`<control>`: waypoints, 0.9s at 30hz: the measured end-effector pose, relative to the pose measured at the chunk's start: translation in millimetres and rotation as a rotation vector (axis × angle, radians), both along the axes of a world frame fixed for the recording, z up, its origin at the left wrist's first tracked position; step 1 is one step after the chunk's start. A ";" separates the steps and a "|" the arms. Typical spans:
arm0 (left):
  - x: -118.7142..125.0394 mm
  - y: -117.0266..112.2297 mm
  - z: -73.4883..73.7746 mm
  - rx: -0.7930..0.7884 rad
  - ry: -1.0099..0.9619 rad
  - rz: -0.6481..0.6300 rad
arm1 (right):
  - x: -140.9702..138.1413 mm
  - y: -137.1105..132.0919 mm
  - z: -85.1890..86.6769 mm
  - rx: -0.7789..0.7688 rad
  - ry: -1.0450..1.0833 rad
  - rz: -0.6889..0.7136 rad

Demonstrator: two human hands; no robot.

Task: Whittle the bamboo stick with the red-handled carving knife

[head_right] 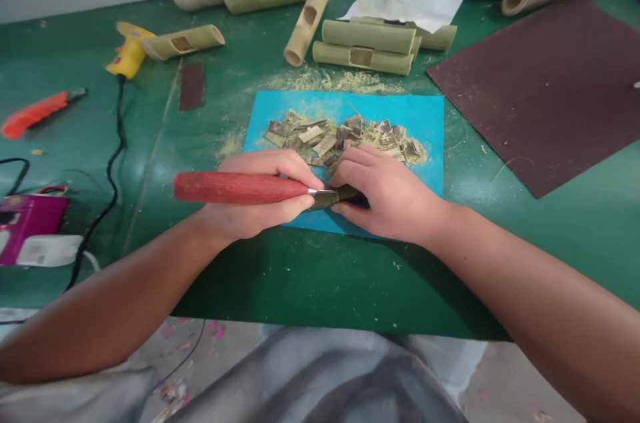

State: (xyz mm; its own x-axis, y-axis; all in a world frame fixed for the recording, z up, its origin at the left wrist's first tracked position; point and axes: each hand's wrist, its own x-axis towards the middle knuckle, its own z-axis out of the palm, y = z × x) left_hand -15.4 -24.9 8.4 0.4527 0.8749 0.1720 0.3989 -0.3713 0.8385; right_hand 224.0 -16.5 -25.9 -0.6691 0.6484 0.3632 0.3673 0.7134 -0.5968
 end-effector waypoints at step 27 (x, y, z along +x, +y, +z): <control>-2.7 -0.7 -18.9 0.024 -0.271 0.129 | 3.5 1.3 1.9 -0.051 -0.026 -0.007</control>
